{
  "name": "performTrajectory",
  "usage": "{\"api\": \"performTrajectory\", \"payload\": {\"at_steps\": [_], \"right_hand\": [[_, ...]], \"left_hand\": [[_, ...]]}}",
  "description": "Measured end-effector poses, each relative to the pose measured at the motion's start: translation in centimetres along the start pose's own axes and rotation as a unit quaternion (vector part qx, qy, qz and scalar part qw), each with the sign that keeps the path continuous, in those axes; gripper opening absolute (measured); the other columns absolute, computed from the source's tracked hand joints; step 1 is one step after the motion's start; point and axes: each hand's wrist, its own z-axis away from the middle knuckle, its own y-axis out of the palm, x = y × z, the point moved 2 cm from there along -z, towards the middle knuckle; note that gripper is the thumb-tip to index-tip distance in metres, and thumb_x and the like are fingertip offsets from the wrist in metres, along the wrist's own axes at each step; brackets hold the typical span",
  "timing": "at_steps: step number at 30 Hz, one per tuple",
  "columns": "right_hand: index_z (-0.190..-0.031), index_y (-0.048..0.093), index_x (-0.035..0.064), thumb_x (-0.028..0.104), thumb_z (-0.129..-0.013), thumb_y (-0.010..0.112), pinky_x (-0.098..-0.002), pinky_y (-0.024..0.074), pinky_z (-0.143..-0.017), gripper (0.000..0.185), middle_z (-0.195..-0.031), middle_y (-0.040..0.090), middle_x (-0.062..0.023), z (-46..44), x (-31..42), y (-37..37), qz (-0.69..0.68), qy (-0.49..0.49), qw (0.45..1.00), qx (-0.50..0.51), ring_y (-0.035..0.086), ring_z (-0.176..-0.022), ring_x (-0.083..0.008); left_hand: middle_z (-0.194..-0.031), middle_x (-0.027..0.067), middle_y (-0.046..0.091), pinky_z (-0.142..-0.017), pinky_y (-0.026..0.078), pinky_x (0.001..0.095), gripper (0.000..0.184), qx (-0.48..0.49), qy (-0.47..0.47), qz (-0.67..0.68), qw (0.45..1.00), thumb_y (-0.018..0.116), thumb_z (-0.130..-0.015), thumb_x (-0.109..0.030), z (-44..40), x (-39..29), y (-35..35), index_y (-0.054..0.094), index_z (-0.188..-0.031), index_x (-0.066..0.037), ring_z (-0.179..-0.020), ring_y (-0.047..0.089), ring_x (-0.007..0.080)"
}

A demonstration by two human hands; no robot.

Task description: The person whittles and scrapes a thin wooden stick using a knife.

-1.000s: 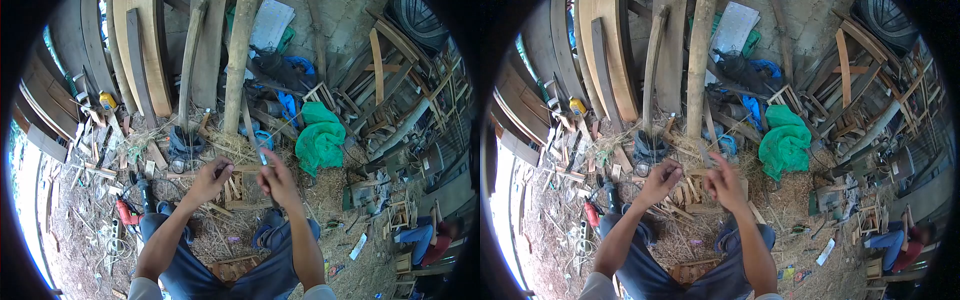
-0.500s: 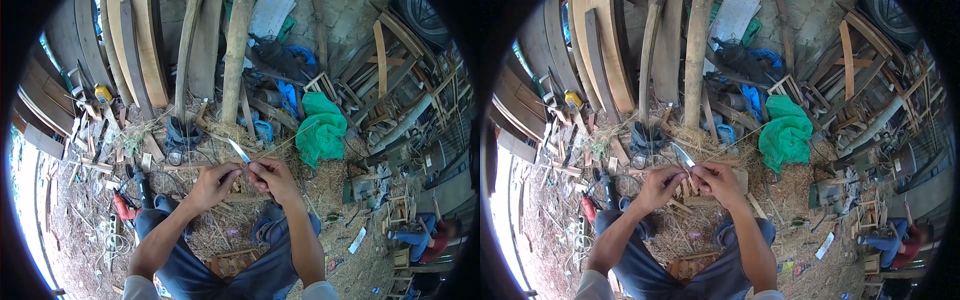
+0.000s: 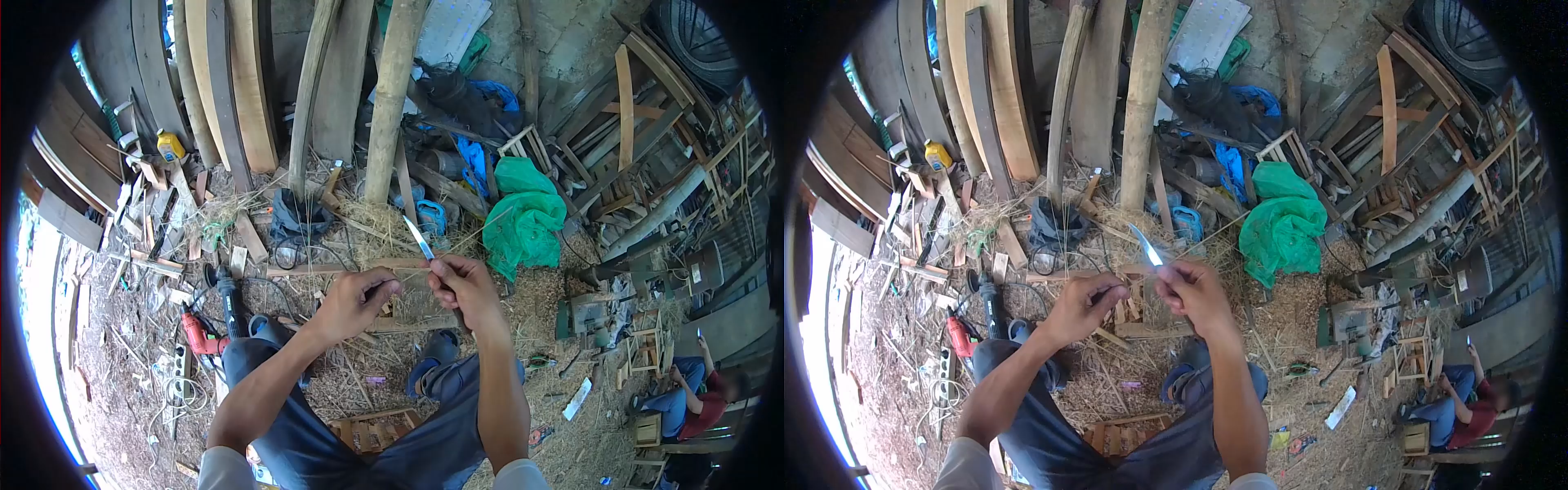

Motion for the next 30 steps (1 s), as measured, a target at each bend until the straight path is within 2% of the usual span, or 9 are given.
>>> {"api": "performTrajectory", "payload": {"at_steps": [2, 10, 12, 13, 15, 17, 20, 23, 30], "right_hand": [[-0.09, 0.063, -0.0013, 0.016, -0.092, 0.061, -0.0197, 0.0262, -0.042, 0.018, -0.067, 0.055, -0.0011, 0.1, -0.4, 1.0, 0.011, -0.011, 1.0, -0.009, 0.04, -0.049, -0.0044], [-0.101, 0.064, -0.0014, 0.014, -0.093, 0.058, -0.0199, 0.0273, -0.043, 0.018, -0.068, 0.054, -0.0005, 0.5, 0.2, 2.2, 0.007, -0.01, 1.0, -0.008, 0.038, -0.049, -0.0042], [-0.103, 0.064, -0.0008, 0.014, -0.093, 0.058, -0.0187, 0.0262, -0.042, 0.019, -0.068, 0.054, 0.0003, 0.6, -0.6, 2.9, 0.03, 0.004, 0.999, 0.01, 0.038, -0.049, -0.0032], [-0.103, 0.064, -0.0008, 0.014, -0.093, 0.058, -0.0187, 0.0262, -0.042, 0.019, -0.068, 0.054, 0.0003, 0.0, -0.5, 2.0, 0.026, 0.005, 1.0, 0.01, 0.038, -0.049, -0.0032], [-0.106, 0.064, 0.0002, 0.017, -0.093, 0.059, -0.0185, 0.026, -0.042, 0.022, -0.068, 0.054, 0.0011, -1.0, 0.9, -2.0, -0.046, -0.072, 0.992, -0.091, 0.038, -0.049, -0.0028], [-0.105, 0.065, 0.0006, 0.02, -0.092, 0.061, -0.0187, 0.0251, -0.041, 0.023, -0.067, 0.053, 0.0017, -1.1, 1.7, -2.9, -0.06, -0.111, 0.988, -0.091, 0.037, -0.048, -0.0026], [-0.106, 0.064, 0.0003, 0.02, -0.092, 0.062, -0.019, 0.0247, -0.041, 0.025, -0.068, 0.054, 0.0014, -0.2, 0.0, -1.1, -0.04, -0.026, 0.998, -0.047, 0.037, -0.048, -0.0031], [-0.109, 0.061, -0.0042, 0.017, -0.094, 0.059, -0.018, 0.0253, -0.042, 0.027, -0.069, 0.053, 0.0009, -0.1, -0.4, 0.0, -0.035, -0.001, 0.999, -0.013, 0.037, -0.048, -0.0028], [-0.107, 0.063, -0.0038, 0.019, -0.092, 0.063, -0.0182, 0.0249, -0.041, 0.028, -0.07, 0.054, 0.0009, -0.1, 1.2, -4.4, -0.077, -0.027, 0.995, -0.061, 0.038, -0.049, -0.0029]], "left_hand": [[-0.065, 0.0127, 0.061, -0.05, 0.041, 0.0303, 0.01, -0.001, 0.002, 0.008, 1.0, 0.059, -0.089, -0.006, 0.0, 1.0, 0.1, 0.065, -0.093, 0.001, -0.05, 0.052, 0.0147], [-0.065, 0.0108, 0.062, -0.051, 0.041, 0.0295, 0.01, -0.012, 0.005, 0.034, 0.999, 0.06, -0.089, -0.006, 0.0, 0.6, 0.1, 0.065, -0.093, 0.001, -0.052, 0.052, 0.0119], [-0.079, 0.0092, 0.066, -0.064, 0.046, 0.0283, 0.011, 0.019, -0.058, 0.03, 0.998, 0.059, -0.09, -0.006, 0.0, 0.5, -0.5, 0.065, -0.091, 0.003, -0.069, 0.059, 0.0131], [-0.079, 0.0092, 0.066, -0.064, 0.046, 0.0283, 0.011, 0.021, -0.06, 0.028, 0.998, 0.059, -0.09, -0.006, 0.1, 0.5, -0.7, 0.065, -0.091, 0.003, -0.069, 0.059, 0.0131], [-0.078, 0.0088, 0.067, -0.064, 0.047, 0.0282, 0.01, 0.022, -0.081, 0.038, 0.996, 0.06, -0.09, -0.007, 0.4, 0.5, -1.0, 0.065, -0.091, 0.002, -0.068, 0.061, 0.0135], [-0.078, 0.0086, 0.068, -0.064, 0.047, 0.0281, 0.011, 0.022, -0.068, 0.026, 0.997, 0.06, -0.09, -0.007, 0.4, 0.9, -1.2, 0.065, -0.091, 0.002, -0.068, 0.061, 0.013], [-0.078, 0.0078, 0.068, -0.065, 0.047, 0.0276, 0.012, 0.03, -0.053, -0.005, 0.998, 0.059, -0.091, -0.009, 0.2, 1.2, -1.4, 0.065, -0.091, 0.002, -0.068, 0.061, 0.0118], [-0.075, 0.0088, 0.066, -0.061, 0.045, 0.0282, 0.012, 0.041, -0.044, -0.007, 0.998, 0.059, -0.091, -0.009, 0.1, 1.3, -1.5, 0.065, -0.093, 0.002, -0.063, 0.056, 0.0124], [-0.073, 0.0108, 0.064, -0.059, 0.043, 0.0296, 0.013, 0.057, -0.026, 0.024, 0.998, 0.061, -0.09, -0.01, 0.5, 1.7, -2.4, 0.066, -0.093, 0.001, -0.062, 0.056, 0.0151]]}}
